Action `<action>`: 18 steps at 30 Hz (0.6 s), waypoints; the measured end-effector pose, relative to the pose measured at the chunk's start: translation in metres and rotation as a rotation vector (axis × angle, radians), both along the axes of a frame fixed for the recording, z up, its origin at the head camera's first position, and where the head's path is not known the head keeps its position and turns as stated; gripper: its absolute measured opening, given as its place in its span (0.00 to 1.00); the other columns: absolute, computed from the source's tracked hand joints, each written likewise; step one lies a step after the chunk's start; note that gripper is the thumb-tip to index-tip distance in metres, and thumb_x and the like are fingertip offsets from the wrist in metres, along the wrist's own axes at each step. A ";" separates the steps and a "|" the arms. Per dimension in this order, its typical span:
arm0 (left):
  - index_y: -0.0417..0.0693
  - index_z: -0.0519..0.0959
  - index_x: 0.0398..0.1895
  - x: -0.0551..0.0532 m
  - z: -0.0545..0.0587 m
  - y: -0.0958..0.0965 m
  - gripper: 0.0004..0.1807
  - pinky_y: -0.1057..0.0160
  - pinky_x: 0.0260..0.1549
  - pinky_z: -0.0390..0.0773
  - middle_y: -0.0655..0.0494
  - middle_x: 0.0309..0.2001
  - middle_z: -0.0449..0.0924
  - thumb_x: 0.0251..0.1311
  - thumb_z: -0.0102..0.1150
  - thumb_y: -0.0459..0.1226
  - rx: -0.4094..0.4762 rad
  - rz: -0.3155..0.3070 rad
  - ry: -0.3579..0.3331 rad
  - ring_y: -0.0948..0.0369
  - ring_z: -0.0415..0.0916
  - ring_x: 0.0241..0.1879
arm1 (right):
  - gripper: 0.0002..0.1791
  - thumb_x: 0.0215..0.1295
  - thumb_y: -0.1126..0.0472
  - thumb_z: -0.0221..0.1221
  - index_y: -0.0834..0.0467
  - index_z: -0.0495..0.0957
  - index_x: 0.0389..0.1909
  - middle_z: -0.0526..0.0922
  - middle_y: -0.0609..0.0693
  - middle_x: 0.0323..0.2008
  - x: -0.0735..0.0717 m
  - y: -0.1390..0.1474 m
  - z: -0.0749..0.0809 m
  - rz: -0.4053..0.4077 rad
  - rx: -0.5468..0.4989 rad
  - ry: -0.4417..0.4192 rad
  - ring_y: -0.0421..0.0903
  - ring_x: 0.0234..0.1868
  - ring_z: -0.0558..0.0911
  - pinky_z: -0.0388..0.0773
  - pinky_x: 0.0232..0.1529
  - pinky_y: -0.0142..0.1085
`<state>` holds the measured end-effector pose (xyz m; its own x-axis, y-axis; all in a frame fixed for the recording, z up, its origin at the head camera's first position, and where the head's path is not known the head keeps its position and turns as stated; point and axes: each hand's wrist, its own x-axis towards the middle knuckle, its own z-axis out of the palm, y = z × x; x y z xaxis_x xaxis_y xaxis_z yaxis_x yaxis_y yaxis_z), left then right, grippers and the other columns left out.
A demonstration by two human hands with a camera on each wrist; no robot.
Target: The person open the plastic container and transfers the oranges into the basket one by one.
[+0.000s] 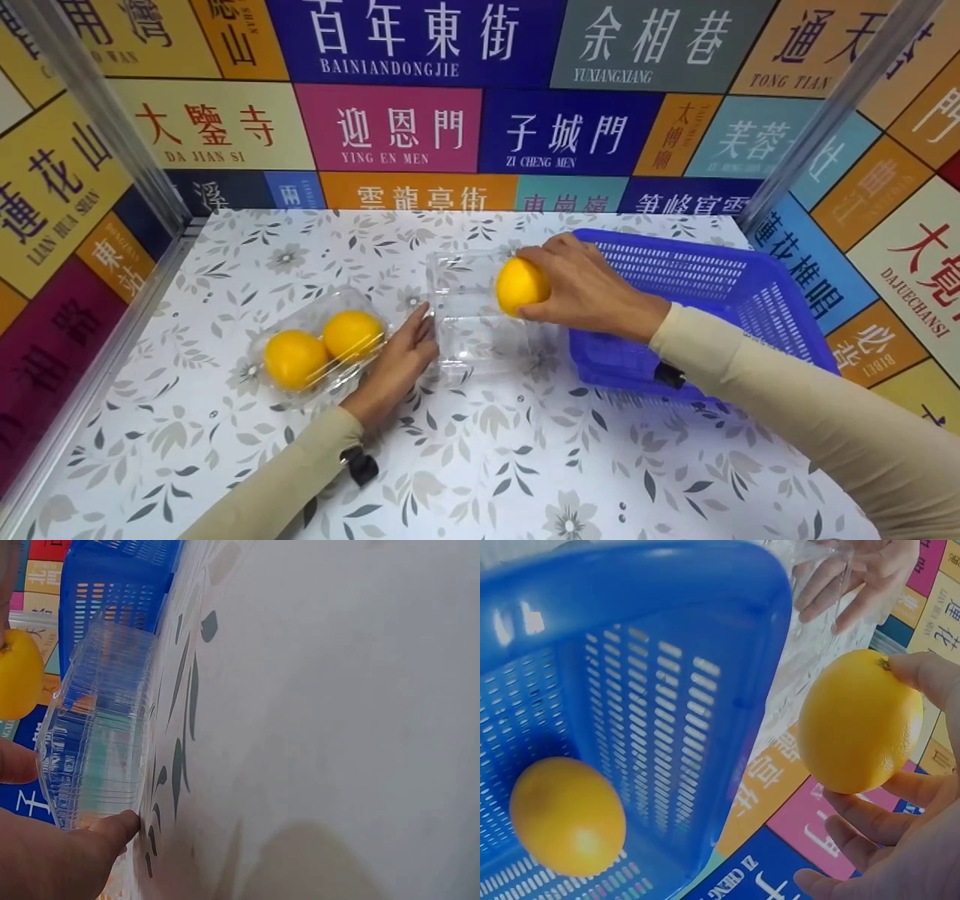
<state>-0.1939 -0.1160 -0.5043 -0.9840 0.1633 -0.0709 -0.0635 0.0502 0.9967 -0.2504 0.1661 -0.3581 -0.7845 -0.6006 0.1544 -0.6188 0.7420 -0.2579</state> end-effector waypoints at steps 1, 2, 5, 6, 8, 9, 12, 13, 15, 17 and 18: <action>0.42 0.46 0.91 0.000 0.000 0.000 0.45 0.47 0.84 0.55 0.39 0.88 0.51 0.75 0.50 0.32 -0.003 0.000 0.002 0.45 0.53 0.86 | 0.42 0.60 0.42 0.76 0.58 0.80 0.72 0.86 0.61 0.57 -0.001 0.002 0.000 -0.004 -0.003 -0.003 0.60 0.64 0.75 0.70 0.65 0.61; 0.43 0.46 0.91 0.000 0.000 0.000 0.44 0.47 0.84 0.55 0.39 0.88 0.51 0.75 0.50 0.32 -0.004 0.000 0.001 0.45 0.53 0.86 | 0.42 0.61 0.42 0.76 0.58 0.80 0.72 0.86 0.61 0.58 -0.002 0.003 0.000 -0.008 -0.006 -0.007 0.60 0.64 0.75 0.70 0.66 0.61; 0.44 0.46 0.91 0.000 0.001 0.000 0.45 0.48 0.84 0.55 0.40 0.88 0.51 0.75 0.50 0.32 -0.005 -0.001 0.000 0.46 0.53 0.86 | 0.42 0.61 0.42 0.76 0.58 0.80 0.72 0.86 0.61 0.59 -0.004 0.008 -0.001 -0.019 -0.011 -0.021 0.60 0.63 0.74 0.70 0.66 0.61; 0.44 0.46 0.92 0.000 0.001 0.000 0.45 0.48 0.84 0.55 0.41 0.88 0.51 0.75 0.51 0.32 -0.005 0.000 -0.004 0.46 0.53 0.86 | 0.42 0.61 0.42 0.76 0.58 0.79 0.72 0.86 0.61 0.59 -0.005 0.009 -0.001 -0.023 -0.010 -0.023 0.60 0.63 0.74 0.70 0.66 0.61; 0.46 0.46 0.92 0.000 0.001 0.000 0.45 0.49 0.84 0.55 0.42 0.88 0.51 0.75 0.51 0.33 0.001 0.000 -0.010 0.47 0.53 0.87 | 0.42 0.61 0.42 0.76 0.58 0.79 0.72 0.86 0.61 0.60 -0.006 0.011 -0.001 -0.031 -0.009 -0.024 0.60 0.63 0.74 0.69 0.66 0.62; 0.46 0.46 0.92 0.000 0.001 0.000 0.45 0.48 0.84 0.54 0.42 0.89 0.50 0.75 0.51 0.33 0.005 0.001 -0.013 0.47 0.52 0.87 | 0.42 0.61 0.42 0.76 0.59 0.79 0.72 0.86 0.61 0.60 -0.007 0.012 -0.002 -0.034 -0.008 -0.023 0.60 0.63 0.74 0.69 0.66 0.62; 0.48 0.46 0.92 0.000 0.000 -0.001 0.45 0.48 0.84 0.54 0.43 0.89 0.50 0.76 0.52 0.34 0.010 0.000 -0.020 0.48 0.52 0.87 | 0.42 0.60 0.42 0.76 0.59 0.79 0.72 0.85 0.62 0.60 -0.009 0.015 -0.002 -0.048 -0.005 -0.019 0.61 0.64 0.74 0.69 0.66 0.62; 0.48 0.46 0.92 0.001 0.000 -0.001 0.45 0.48 0.84 0.54 0.43 0.89 0.50 0.76 0.52 0.34 0.011 0.000 -0.018 0.48 0.52 0.87 | 0.42 0.60 0.42 0.76 0.59 0.79 0.72 0.85 0.62 0.59 -0.010 0.016 -0.003 -0.052 -0.006 -0.017 0.61 0.64 0.74 0.69 0.66 0.62; 0.48 0.46 0.92 0.001 -0.001 -0.001 0.45 0.48 0.84 0.54 0.43 0.89 0.51 0.77 0.52 0.35 0.007 0.003 -0.019 0.48 0.52 0.87 | 0.41 0.61 0.42 0.75 0.59 0.79 0.71 0.85 0.62 0.59 -0.011 0.019 -0.003 -0.058 -0.008 -0.017 0.61 0.64 0.74 0.68 0.65 0.62; 0.49 0.46 0.92 0.001 0.000 -0.001 0.45 0.48 0.84 0.55 0.44 0.89 0.51 0.77 0.52 0.35 -0.005 0.006 -0.022 0.48 0.52 0.87 | 0.41 0.62 0.42 0.75 0.59 0.79 0.71 0.85 0.62 0.59 -0.011 0.020 -0.002 -0.063 -0.009 -0.020 0.61 0.65 0.74 0.68 0.66 0.62; 0.49 0.46 0.92 0.000 0.000 -0.001 0.45 0.48 0.84 0.55 0.44 0.89 0.52 0.77 0.52 0.35 -0.008 0.007 -0.022 0.48 0.53 0.87 | 0.41 0.62 0.41 0.75 0.59 0.79 0.71 0.85 0.61 0.59 -0.011 0.021 -0.001 -0.066 -0.009 -0.020 0.61 0.65 0.74 0.68 0.65 0.62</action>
